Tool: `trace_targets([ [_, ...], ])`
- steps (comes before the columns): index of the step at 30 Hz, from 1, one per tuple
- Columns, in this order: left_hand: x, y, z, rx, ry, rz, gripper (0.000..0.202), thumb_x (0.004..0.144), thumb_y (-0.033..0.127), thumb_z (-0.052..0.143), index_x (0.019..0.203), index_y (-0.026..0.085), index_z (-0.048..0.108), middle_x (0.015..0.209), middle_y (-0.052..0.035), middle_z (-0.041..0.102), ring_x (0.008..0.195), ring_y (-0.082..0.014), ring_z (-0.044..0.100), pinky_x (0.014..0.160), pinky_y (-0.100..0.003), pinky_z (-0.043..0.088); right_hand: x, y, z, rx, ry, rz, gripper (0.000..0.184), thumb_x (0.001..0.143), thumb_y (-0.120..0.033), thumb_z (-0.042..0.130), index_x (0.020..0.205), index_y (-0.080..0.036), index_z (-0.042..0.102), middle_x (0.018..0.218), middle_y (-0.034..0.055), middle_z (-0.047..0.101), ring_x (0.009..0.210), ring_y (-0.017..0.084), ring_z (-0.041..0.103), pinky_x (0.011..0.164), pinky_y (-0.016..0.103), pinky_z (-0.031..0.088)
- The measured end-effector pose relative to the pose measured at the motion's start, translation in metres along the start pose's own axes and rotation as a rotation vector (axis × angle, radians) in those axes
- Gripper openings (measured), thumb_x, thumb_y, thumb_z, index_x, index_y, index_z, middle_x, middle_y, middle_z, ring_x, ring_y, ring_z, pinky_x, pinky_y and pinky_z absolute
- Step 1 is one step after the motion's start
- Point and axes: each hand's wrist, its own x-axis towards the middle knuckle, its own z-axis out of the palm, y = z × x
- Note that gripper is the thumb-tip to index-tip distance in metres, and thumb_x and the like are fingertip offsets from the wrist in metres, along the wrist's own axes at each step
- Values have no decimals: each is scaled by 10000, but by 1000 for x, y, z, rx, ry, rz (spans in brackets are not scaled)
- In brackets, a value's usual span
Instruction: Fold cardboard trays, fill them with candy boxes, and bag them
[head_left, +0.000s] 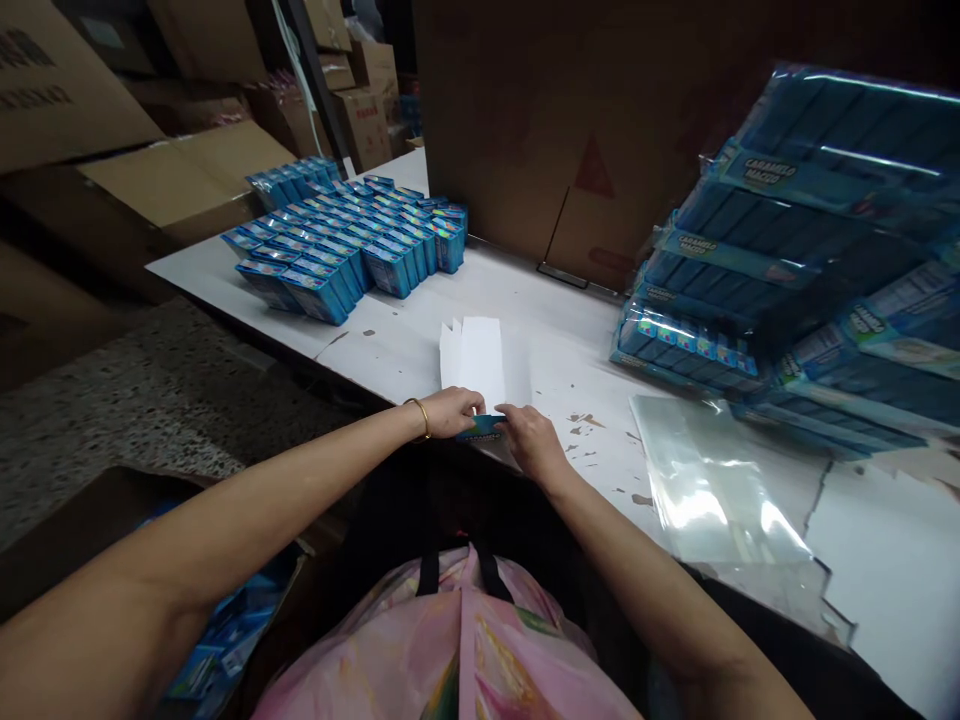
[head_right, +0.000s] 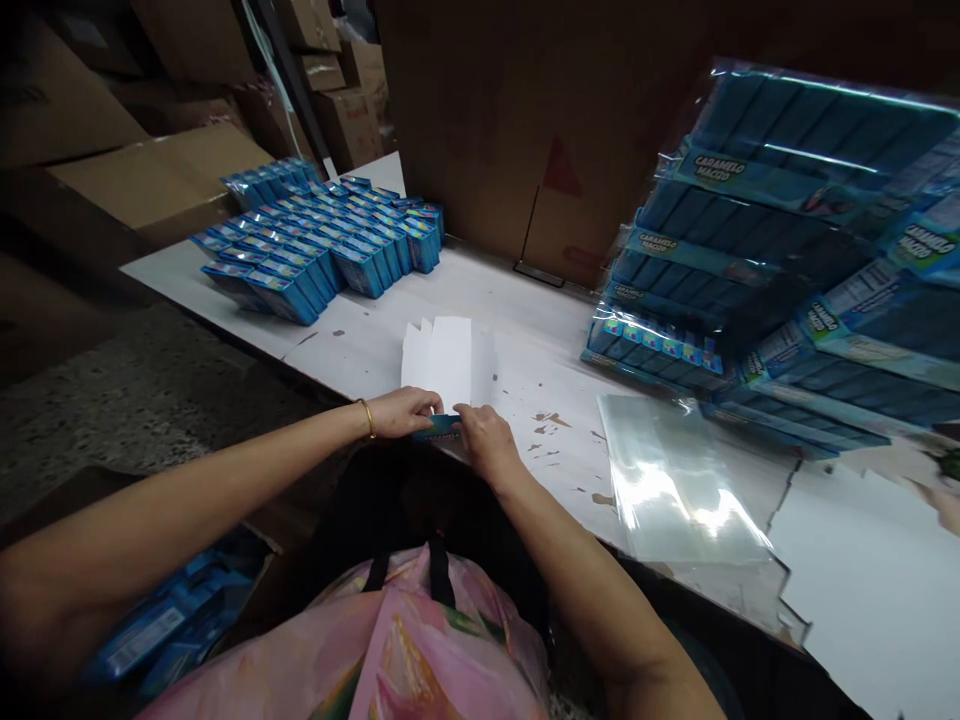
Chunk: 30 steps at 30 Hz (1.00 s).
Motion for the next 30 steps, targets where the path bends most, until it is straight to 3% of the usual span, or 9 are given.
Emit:
trace_targets([
  [4,8,-2,3,-37,-33,-67,174,701,156,502,848,161,595,729,16,630,575,-101,558,548,-200,414,6,-7,-8,285,105,-41,355,794,-86,392,1120,-202,472,1036,53,570,952,149,521,827,274,415],
  [10,8,2,20,165,208,-107,262,714,150,513,970,188,555,884,-37,619,789,-166,572,683,-264,432,10,-8,-8,509,181,-58,533,635,35,294,1057,-206,514,1089,43,538,1048,135,485,924,313,381],
  [13,-2,4,33,319,324,-21,230,755,126,447,927,212,573,934,-46,611,908,-197,535,823,-381,389,6,-8,-5,551,187,-71,535,613,35,290,1034,-194,528,1089,50,536,1060,134,477,937,313,376],
  [15,-10,7,39,401,335,55,196,789,163,419,814,214,606,872,-40,625,952,-214,510,921,-506,272,5,-10,-3,550,196,-63,533,603,33,293,1028,-181,533,1094,61,532,1062,137,475,938,311,377],
  [18,-15,12,42,446,286,134,163,780,297,482,751,215,620,831,-35,638,972,-237,494,954,-617,67,6,-14,1,522,211,-28,541,592,26,300,1038,-175,532,1086,66,535,1049,148,481,936,324,381],
  [20,-11,17,41,479,229,126,96,727,272,553,728,205,622,808,-39,643,973,-253,497,952,-631,26,8,-16,4,504,212,-13,538,600,19,306,1050,-174,528,1080,66,539,1035,152,488,925,324,389],
  [23,1,23,40,479,45,19,76,678,147,567,724,171,624,816,-80,648,944,-268,531,952,-596,154,10,-19,6,481,208,6,518,628,10,313,1068,-168,522,1088,71,539,1026,151,494,905,307,401],
  [26,11,28,38,439,-118,-65,116,641,138,583,746,150,630,835,-121,653,865,-277,583,877,-537,325,4,-22,-1,459,178,25,462,676,-11,331,1063,-168,526,1063,65,564,997,149,517,883,291,413],
  [30,7,32,41,402,-170,-82,104,590,161,631,693,147,637,793,-133,662,789,-291,613,777,-488,426,2,-21,-25,333,124,-35,306,783,-114,376,1012,-202,559,1033,45,594,957,165,540,856,309,420],
])
